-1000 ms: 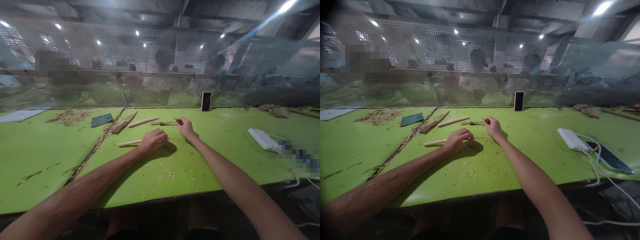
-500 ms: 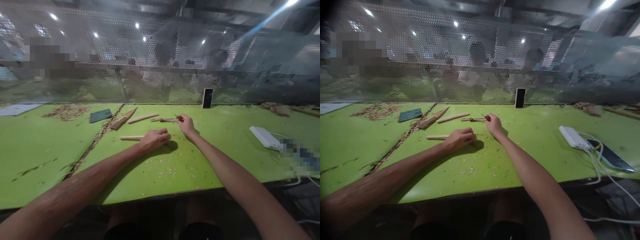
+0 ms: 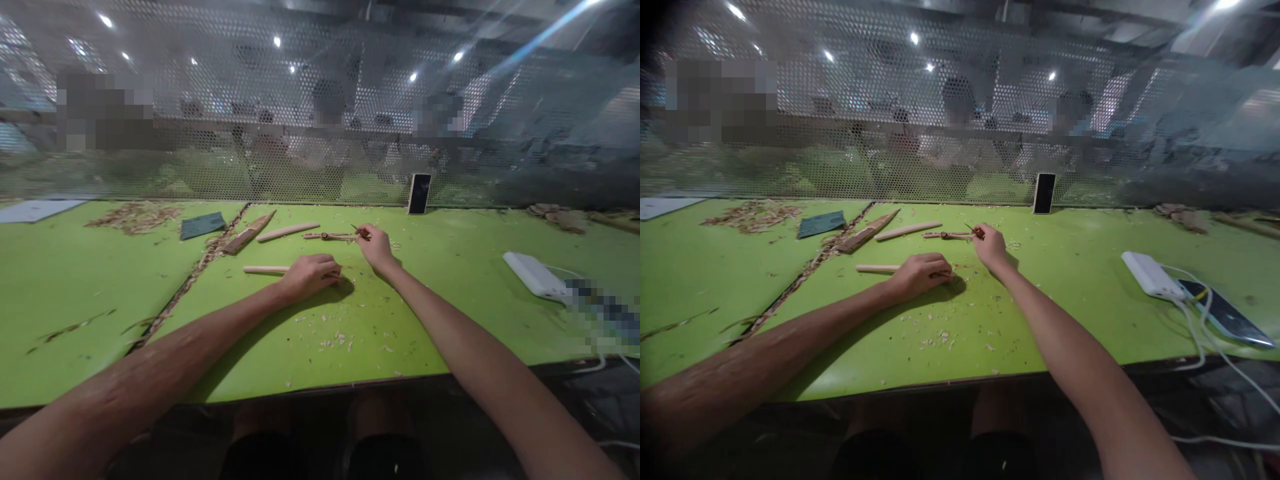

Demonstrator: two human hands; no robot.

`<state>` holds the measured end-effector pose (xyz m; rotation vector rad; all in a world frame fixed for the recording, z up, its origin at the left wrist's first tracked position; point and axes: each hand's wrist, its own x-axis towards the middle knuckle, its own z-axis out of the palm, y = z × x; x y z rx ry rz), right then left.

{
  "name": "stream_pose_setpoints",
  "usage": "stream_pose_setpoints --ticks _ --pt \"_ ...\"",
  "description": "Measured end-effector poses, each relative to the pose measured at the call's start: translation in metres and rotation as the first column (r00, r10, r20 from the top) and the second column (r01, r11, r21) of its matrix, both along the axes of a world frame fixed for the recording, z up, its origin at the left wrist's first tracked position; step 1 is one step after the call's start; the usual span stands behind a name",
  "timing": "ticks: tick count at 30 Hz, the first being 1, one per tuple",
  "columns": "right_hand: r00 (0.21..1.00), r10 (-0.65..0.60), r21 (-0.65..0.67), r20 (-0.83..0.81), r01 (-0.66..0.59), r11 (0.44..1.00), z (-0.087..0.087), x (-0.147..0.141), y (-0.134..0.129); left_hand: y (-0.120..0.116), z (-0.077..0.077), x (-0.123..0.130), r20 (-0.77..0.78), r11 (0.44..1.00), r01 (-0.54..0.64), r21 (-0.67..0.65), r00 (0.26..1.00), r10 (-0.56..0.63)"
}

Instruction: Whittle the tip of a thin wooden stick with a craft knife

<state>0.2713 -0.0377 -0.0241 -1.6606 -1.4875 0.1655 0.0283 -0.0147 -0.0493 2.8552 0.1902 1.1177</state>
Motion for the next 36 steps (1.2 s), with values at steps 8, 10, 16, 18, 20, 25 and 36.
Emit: stream_pose_setpoints --ticks 8,10,16,18,20,25,36 --pt "1.000 -0.003 -0.004 -0.003 0.003 1.000 0.001 0.000 -0.001 -0.001 0.005 0.001 0.187 0.994 -0.038 0.099 0.982 0.019" --pt "1.000 0.001 -0.003 -0.003 -0.001 1.000 0.001 0.000 -0.002 -0.002 0.007 0.001 0.228 0.990 -0.057 0.132 0.973 0.026" --pt "1.000 0.001 -0.006 -0.001 -0.001 1.000 0.001 -0.001 -0.003 -0.011 0.012 0.002 0.309 0.970 -0.097 0.223 0.951 0.024" --pt "1.000 -0.001 -0.006 0.004 0.001 1.000 0.001 -0.001 -0.003 -0.013 0.013 0.002 0.321 0.966 -0.107 0.236 0.947 0.026" --pt "1.000 -0.004 -0.004 0.008 0.004 1.000 0.001 0.000 -0.002 -0.013 0.014 0.000 0.329 0.949 -0.118 0.292 0.944 0.016" --pt "1.000 -0.008 -0.004 0.008 0.008 1.000 0.001 -0.001 -0.001 -0.017 0.023 -0.006 0.235 0.778 -0.122 0.616 0.972 -0.033" --pt "0.999 -0.023 -0.005 0.030 0.023 1.000 -0.001 0.004 0.005 -0.010 0.017 0.000 0.084 0.836 0.005 0.549 0.995 -0.062"
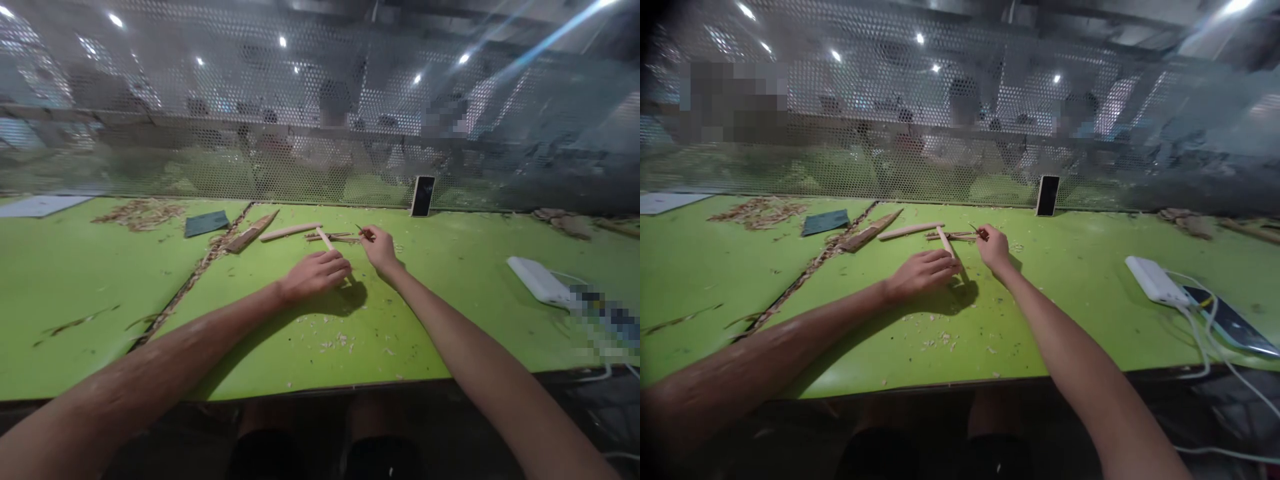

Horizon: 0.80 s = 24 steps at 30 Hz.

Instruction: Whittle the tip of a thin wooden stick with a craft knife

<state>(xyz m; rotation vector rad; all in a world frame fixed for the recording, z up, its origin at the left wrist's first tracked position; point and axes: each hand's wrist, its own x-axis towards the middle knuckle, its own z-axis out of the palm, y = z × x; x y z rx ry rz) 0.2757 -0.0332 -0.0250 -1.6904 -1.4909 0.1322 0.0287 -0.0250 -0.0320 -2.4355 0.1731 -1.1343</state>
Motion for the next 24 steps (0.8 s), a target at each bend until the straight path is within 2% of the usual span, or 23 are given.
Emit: stream_pose_setpoints --ticks 7,13,16,20,24 --pt "1.000 0.007 -0.004 0.002 -0.007 1.000 -0.002 -0.001 0.000 0.002 -0.002 0.001 -0.004 0.999 -0.018 -0.035 1.000 0.018" --pt "0.999 0.001 -0.063 0.046 0.002 0.998 0.005 -0.007 -0.008 0.004 -0.006 0.002 -0.027 0.994 -0.071 -0.077 0.997 0.069" --pt "0.993 0.006 -0.157 0.121 0.013 0.988 0.010 -0.011 -0.014 0.004 -0.006 0.001 -0.047 0.989 -0.116 -0.088 0.993 0.112" --pt "0.971 0.085 -0.337 0.224 -0.004 0.941 0.013 -0.020 -0.018 0.005 -0.005 0.000 -0.077 0.979 -0.177 -0.101 0.983 0.169" --pt "0.952 0.110 -0.422 0.285 0.021 0.906 0.012 -0.026 -0.017 0.007 -0.008 0.000 -0.081 0.961 -0.252 -0.114 0.966 0.244"
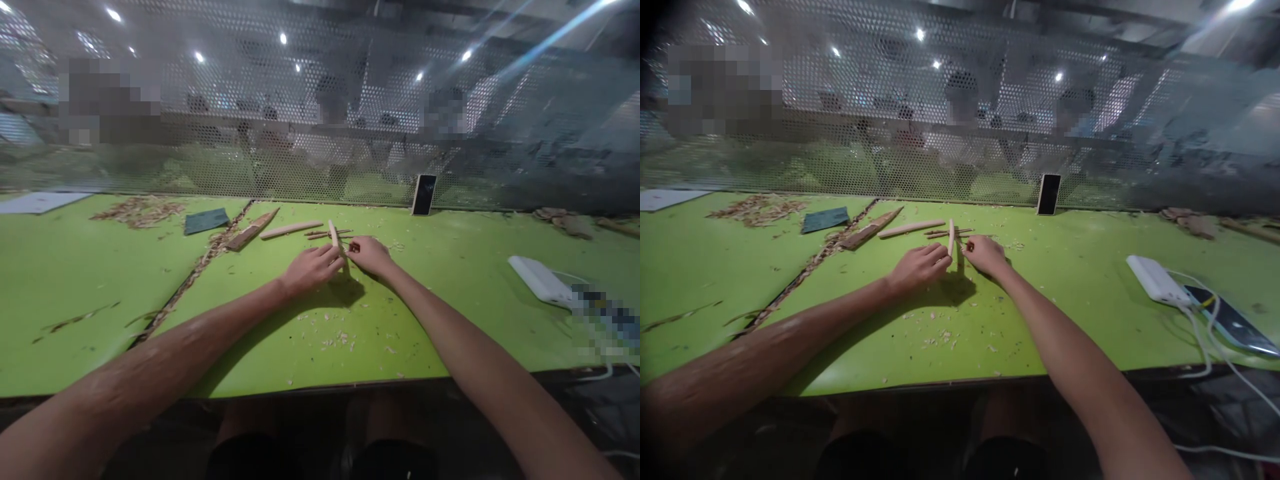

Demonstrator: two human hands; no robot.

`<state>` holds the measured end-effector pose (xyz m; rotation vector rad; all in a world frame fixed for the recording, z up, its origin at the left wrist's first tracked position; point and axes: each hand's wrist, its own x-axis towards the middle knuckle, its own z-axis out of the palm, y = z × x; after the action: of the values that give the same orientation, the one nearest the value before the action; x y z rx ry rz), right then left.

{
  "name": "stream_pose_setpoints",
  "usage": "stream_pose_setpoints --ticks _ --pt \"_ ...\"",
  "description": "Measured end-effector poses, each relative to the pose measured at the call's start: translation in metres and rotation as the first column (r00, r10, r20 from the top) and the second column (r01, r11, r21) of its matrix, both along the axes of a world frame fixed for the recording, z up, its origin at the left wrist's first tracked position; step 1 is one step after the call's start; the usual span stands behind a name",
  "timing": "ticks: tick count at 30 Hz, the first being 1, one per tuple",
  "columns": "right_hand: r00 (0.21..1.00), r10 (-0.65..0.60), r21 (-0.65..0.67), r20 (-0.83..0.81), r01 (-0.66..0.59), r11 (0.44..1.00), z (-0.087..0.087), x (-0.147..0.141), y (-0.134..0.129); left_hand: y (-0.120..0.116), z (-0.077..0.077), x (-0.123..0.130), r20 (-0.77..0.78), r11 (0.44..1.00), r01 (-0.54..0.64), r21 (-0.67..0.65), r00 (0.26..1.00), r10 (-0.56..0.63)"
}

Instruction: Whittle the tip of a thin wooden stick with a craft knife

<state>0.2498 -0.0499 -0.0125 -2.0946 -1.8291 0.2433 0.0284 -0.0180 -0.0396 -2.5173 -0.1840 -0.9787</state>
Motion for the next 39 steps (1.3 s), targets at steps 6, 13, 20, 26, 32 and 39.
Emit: stream_pose_setpoints --ticks 6,13,20,26,32,39 --pt "0.996 -0.087 0.047 0.024 0.086 0.995 0.000 0.006 0.002 0.002 0.001 -0.002 0.039 0.991 -0.130 -0.022 0.991 0.131" --pt "0.992 -0.106 0.272 -0.066 0.120 0.955 0.001 0.016 0.001 0.001 0.005 -0.003 0.060 0.984 -0.171 -0.037 0.983 0.173" --pt "0.980 -0.086 0.301 -0.181 0.139 0.943 -0.012 0.024 0.006 0.004 0.001 -0.002 -0.006 0.975 -0.209 -0.082 0.978 0.209" --pt "0.954 -0.149 0.271 -0.261 0.221 0.937 -0.016 0.032 0.008 0.008 0.000 -0.005 -0.055 0.956 -0.259 -0.139 0.966 0.254" --pt "0.949 -0.147 0.192 -0.280 0.205 0.960 -0.015 0.031 0.005 0.006 -0.001 -0.005 -0.087 0.940 -0.282 -0.193 0.959 0.270" --pt "0.940 -0.202 0.207 -0.274 0.263 0.942 -0.004 0.027 0.006 0.004 0.002 -0.005 -0.062 0.904 -0.344 -0.253 0.939 0.340"
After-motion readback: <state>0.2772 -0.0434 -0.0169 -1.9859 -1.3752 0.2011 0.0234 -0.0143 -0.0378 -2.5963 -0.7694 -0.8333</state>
